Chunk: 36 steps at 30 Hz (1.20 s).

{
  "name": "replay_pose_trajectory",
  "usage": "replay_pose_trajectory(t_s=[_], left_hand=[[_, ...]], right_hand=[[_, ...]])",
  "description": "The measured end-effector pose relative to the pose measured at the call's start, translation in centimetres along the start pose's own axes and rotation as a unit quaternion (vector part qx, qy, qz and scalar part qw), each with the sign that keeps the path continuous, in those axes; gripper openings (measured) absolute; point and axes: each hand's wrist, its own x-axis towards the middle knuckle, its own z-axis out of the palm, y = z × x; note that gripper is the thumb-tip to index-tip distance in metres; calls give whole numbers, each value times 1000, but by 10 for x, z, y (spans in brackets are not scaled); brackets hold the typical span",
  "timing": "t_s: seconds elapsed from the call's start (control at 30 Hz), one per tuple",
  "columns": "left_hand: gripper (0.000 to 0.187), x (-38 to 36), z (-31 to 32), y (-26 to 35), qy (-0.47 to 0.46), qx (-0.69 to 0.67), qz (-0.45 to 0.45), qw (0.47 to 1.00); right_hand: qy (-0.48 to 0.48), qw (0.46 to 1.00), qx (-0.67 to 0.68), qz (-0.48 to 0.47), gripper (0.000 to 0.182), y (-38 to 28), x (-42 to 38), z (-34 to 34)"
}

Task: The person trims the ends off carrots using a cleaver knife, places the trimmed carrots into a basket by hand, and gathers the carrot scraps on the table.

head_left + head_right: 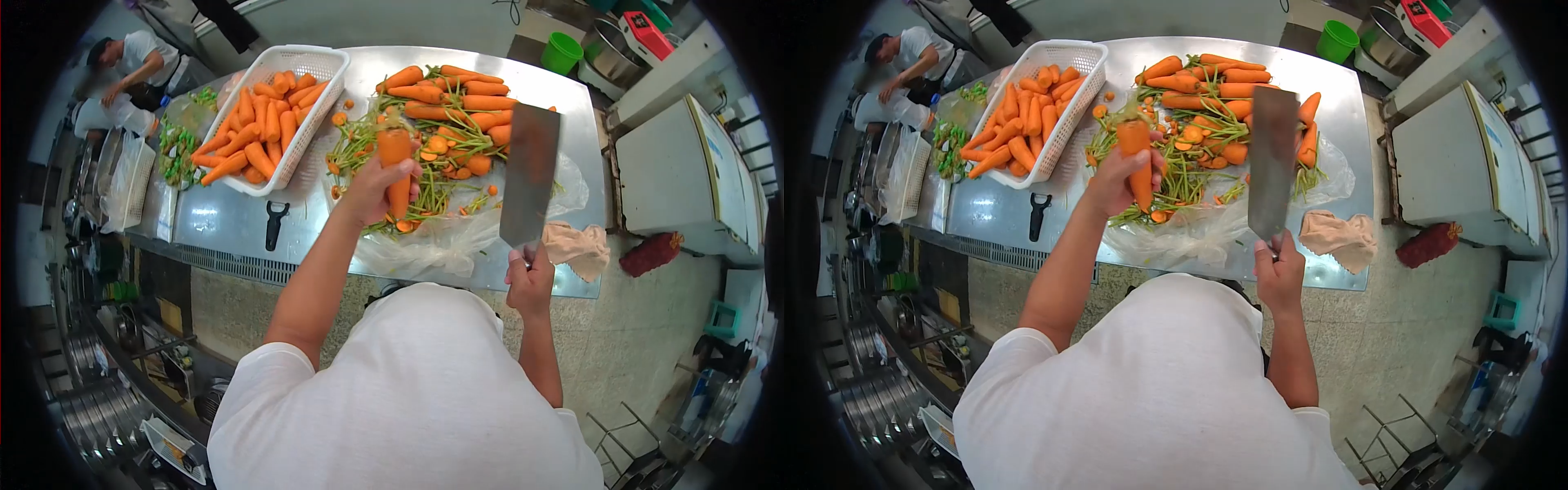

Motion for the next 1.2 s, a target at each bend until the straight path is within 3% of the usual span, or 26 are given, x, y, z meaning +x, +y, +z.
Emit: replay_pose_trajectory(t_s=[0.03, 0.07, 0.13, 0.2, 0.27, 0.33, 0.57, 0.67, 0.73, 0.77, 0.83, 0.9, 0.97, 1.0, 1.07, 1.13, 1.2], left_hand=[[54, 1, 0, -7, 35, 6, -3, 999], [54, -1, -2, -12, 36, 2, -2, 999], [37, -4, -2, -14, 57, 75, -19, 995], [32, -8, -2, -9, 49, 101, -53, 992], [29, -9, -4, -10, 37, 127, -89, 987], [33, -9, -9, -19, 44, 245, -92, 964], [33, -15, -15, -15, 22, 310, -100, 945], [39, -20, -14, -17, 42, 320, -113, 940], [48, -23, -8, -20, 74, 503, 33, 861], [48, -26, -8, -24, 74, 503, 30, 861], [57, -25, -9, -28, 80, 602, 115, 786], [58, -29, 9, -25, 87, 575, 109, 806], [60, -31, 7, -18, 127, 527, 124, 831], [60, -32, -1, -15, 138, 527, 124, 829], [57, -37, -17, -14, 146, 452, 101, 874], [55, -40, -28, -16, 143, 404, 79, 900], [46, -41, -29, -14, 143, 274, -8, 951]], right_hand=[[-4, 994, -84, -73, 18, 1, 2, 0], [-6, 994, -88, -72, 18, -1, 0, -1], [-55, 967, -215, -123, 34, -16, -2, 2], [-54, 957, -234, -165, 36, -16, -3, 6], [-81, 909, -310, -266, 44, -16, -4, 5], [-92, 895, -346, -264, 49, -17, -7, 4], [-150, 876, -391, -240, 46, -21, -13, -2], [-145, 894, -354, -232, 47, -10, -8, 9], [-163, 898, -364, -185, 44, -30, 0, 25], [-182, 900, -373, -132, 40, -38, 3, 35], [-172, 899, -383, -122, 38, -34, 28, 68], [-163, 900, -390, -106, 37, -16, 34, 81], [-128, 938, -302, -109, 35, -2, 51, 88], [-136, 937, -301, -116, 35, -9, 53, 85], [-150, 955, -250, -63, 36, -26, 42, 65], [-149, 957, -237, -72, 35, -23, 33, 54], [-138, 938, -265, -172, 39, -24, 22, 46]])
